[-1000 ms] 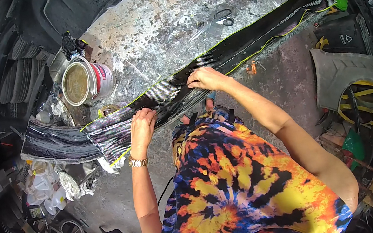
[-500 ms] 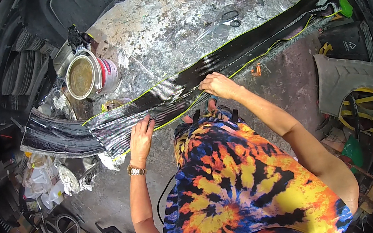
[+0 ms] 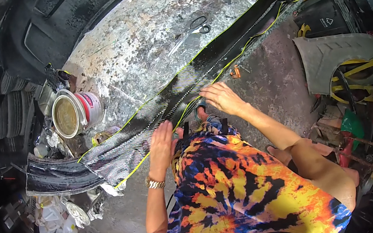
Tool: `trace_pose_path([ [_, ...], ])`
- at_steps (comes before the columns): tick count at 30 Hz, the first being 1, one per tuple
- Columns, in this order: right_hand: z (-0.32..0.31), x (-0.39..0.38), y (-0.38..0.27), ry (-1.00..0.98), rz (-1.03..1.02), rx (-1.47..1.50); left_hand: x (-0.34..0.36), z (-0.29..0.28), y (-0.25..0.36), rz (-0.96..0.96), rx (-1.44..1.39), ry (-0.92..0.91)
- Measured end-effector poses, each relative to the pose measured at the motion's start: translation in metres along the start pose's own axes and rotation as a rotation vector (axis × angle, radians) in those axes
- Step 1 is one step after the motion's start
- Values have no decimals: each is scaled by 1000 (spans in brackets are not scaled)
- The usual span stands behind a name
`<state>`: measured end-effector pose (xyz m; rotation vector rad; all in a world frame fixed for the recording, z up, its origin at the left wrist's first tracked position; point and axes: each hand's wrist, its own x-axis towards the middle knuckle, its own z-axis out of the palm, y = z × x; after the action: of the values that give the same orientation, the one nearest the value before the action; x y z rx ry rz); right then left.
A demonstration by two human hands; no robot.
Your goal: The person aligns and presses a strip of mesh material onto a long curved black automotive component, using fingers to tuck the edges into a groove.
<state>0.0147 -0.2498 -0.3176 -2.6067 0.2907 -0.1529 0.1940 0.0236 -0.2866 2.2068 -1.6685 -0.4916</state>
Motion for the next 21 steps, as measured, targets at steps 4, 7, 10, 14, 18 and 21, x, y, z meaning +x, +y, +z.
trace_pose_path([
  [4,6,14,-17,-24,-51,35,46,27,12,-2,-74,-35],
  [7,29,30,-16,-108,-61,95,58,40,11,5,7,-35],
  [10,43,42,-19,-140,-109,85,56,46,5,-5,83,-35],
  [14,49,47,-10,-166,-192,73,51,43,8,-21,109,-59],
  [18,51,50,-6,-200,-226,85,47,45,7,-22,129,-46],
  [21,52,56,-1,-257,-242,83,46,47,3,-12,127,-41],
])
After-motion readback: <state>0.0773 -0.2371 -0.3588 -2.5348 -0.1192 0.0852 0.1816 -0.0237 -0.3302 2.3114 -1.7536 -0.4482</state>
